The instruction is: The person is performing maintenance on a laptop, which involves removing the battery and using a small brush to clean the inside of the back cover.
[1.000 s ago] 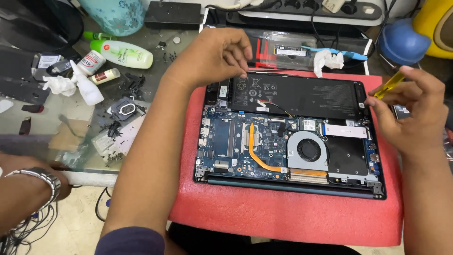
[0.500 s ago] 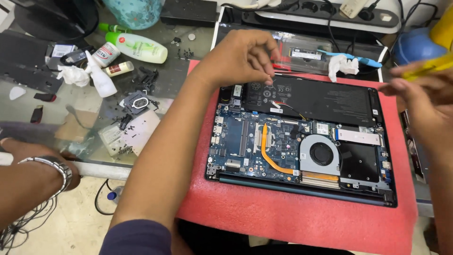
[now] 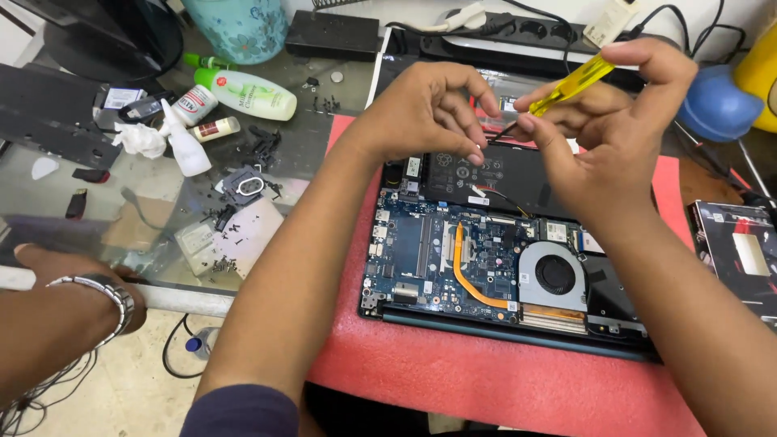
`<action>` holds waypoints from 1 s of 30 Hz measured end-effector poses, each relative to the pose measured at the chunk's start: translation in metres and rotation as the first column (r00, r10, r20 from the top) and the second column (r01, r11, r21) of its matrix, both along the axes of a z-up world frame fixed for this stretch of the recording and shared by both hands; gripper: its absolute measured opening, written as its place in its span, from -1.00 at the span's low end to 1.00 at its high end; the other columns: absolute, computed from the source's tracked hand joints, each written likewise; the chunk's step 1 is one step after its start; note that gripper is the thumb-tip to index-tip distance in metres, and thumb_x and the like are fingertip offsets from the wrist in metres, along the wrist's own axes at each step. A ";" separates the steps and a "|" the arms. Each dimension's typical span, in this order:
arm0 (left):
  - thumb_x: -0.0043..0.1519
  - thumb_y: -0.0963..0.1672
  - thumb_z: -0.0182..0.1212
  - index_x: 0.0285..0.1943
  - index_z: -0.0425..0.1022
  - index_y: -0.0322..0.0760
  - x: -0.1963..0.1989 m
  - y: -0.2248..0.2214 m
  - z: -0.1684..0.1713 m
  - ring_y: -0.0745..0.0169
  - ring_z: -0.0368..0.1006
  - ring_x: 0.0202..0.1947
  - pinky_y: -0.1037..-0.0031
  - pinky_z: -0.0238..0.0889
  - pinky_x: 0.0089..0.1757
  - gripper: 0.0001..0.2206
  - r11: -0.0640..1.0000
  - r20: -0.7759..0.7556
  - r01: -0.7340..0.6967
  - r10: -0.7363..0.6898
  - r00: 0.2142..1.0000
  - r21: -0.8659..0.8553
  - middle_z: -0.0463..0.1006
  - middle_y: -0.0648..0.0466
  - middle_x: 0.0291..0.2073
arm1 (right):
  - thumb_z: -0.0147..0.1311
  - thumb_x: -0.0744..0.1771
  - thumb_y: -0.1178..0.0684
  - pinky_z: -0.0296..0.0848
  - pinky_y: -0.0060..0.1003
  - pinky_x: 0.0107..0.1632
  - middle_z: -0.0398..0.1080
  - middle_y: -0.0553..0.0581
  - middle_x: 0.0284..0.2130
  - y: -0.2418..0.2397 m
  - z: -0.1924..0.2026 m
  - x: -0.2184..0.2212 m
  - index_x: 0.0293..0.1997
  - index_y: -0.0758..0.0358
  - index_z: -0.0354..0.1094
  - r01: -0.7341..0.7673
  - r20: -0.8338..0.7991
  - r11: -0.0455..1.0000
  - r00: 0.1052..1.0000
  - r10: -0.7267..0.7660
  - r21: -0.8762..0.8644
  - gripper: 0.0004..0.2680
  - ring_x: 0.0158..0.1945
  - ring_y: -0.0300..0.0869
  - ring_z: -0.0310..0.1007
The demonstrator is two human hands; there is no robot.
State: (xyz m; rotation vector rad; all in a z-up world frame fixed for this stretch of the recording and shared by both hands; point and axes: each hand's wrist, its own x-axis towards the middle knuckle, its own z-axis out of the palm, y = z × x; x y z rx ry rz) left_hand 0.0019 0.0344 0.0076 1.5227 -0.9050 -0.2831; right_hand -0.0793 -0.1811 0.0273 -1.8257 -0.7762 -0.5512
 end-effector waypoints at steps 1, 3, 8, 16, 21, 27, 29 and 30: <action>0.08 -0.32 0.49 -0.05 0.48 -0.30 0.001 0.000 0.000 0.16 0.75 -0.37 0.60 0.63 -0.29 -0.67 1.000 0.011 0.006 -0.006 1.000 -0.004 0.72 -0.17 -0.34 | -0.03 0.40 0.56 0.61 -0.11 0.04 0.37 0.61 -0.14 0.001 0.000 0.001 0.18 0.18 -0.26 -0.013 0.002 1.000 1.000 0.013 0.003 -0.55 -0.10 0.17 0.57; 0.09 -0.32 0.49 -0.04 0.48 -0.31 0.002 -0.001 0.000 0.16 0.75 -0.37 0.60 0.63 -0.28 -0.67 1.000 0.011 0.022 -0.022 1.000 -0.011 0.72 -0.16 -0.35 | 0.02 0.41 0.56 0.60 -0.12 0.06 0.39 0.64 -0.13 0.004 0.000 0.000 0.18 0.20 -0.26 -0.030 0.007 1.000 1.000 0.030 -0.003 -0.54 -0.09 0.21 0.58; 0.11 -0.34 0.48 -0.01 0.49 -0.35 0.000 0.000 0.001 0.21 0.75 -0.36 0.60 0.67 -0.27 -0.67 1.000 -0.020 0.025 -0.025 0.999 0.002 0.73 -0.14 -0.35 | 0.11 0.40 0.57 0.59 -0.18 0.01 0.41 0.62 -0.12 0.004 -0.003 -0.002 0.18 0.22 -0.27 -0.012 0.056 0.997 0.998 0.016 -0.072 -0.51 -0.11 0.20 0.61; 0.13 -0.34 0.45 0.01 0.51 -0.30 0.001 0.001 0.001 0.21 0.76 -0.32 0.64 0.64 -0.23 -0.68 1.000 0.059 0.025 -0.025 0.998 -0.007 0.73 -0.13 -0.36 | 0.14 0.41 0.55 0.59 -0.16 0.03 0.43 0.66 -0.07 0.003 -0.008 0.002 0.22 0.25 -0.26 -0.021 0.072 0.996 0.997 0.028 -0.090 -0.50 -0.05 0.21 0.60; 0.10 -0.33 0.48 0.00 0.49 -0.31 0.003 0.001 0.000 0.20 0.76 -0.34 0.63 0.64 -0.25 -0.65 1.000 0.041 0.026 -0.026 0.999 -0.001 0.73 -0.14 -0.36 | 0.04 0.43 0.57 0.61 -0.11 0.01 0.40 0.69 -0.08 0.005 -0.006 0.002 0.21 0.27 -0.28 -0.028 0.101 0.996 0.994 0.036 -0.081 -0.54 -0.11 0.26 0.60; 0.11 -0.33 0.47 0.02 0.49 -0.30 0.004 0.001 -0.001 0.21 0.76 -0.33 0.62 0.65 -0.24 -0.65 0.999 0.041 0.035 -0.035 0.999 0.003 0.73 -0.13 -0.35 | 0.10 0.43 0.54 0.60 -0.11 0.05 0.41 0.67 -0.06 0.006 -0.007 0.005 0.24 0.27 -0.26 -0.047 0.083 0.994 0.995 0.055 -0.097 -0.53 -0.05 0.23 0.60; 0.11 -0.34 0.47 0.02 0.49 -0.30 0.005 0.001 -0.001 0.20 0.76 -0.33 0.61 0.66 -0.23 -0.64 0.999 0.039 0.037 -0.037 0.999 -0.002 0.74 -0.13 -0.35 | 0.08 0.43 0.55 0.60 -0.08 0.09 0.39 0.68 -0.06 0.005 -0.006 0.006 0.25 0.28 -0.25 -0.057 0.093 0.994 0.993 0.067 -0.098 -0.53 0.00 0.26 0.59; 0.10 -0.33 0.48 0.02 0.50 -0.30 0.005 0.001 -0.001 0.21 0.76 -0.33 0.62 0.65 -0.23 -0.64 0.999 0.037 0.035 -0.035 0.999 0.001 0.74 -0.13 -0.34 | 0.09 0.43 0.54 0.60 -0.11 0.08 0.40 0.66 -0.06 0.005 -0.005 0.006 0.26 0.28 -0.25 -0.044 0.090 0.993 0.995 0.053 -0.109 -0.53 0.00 0.23 0.59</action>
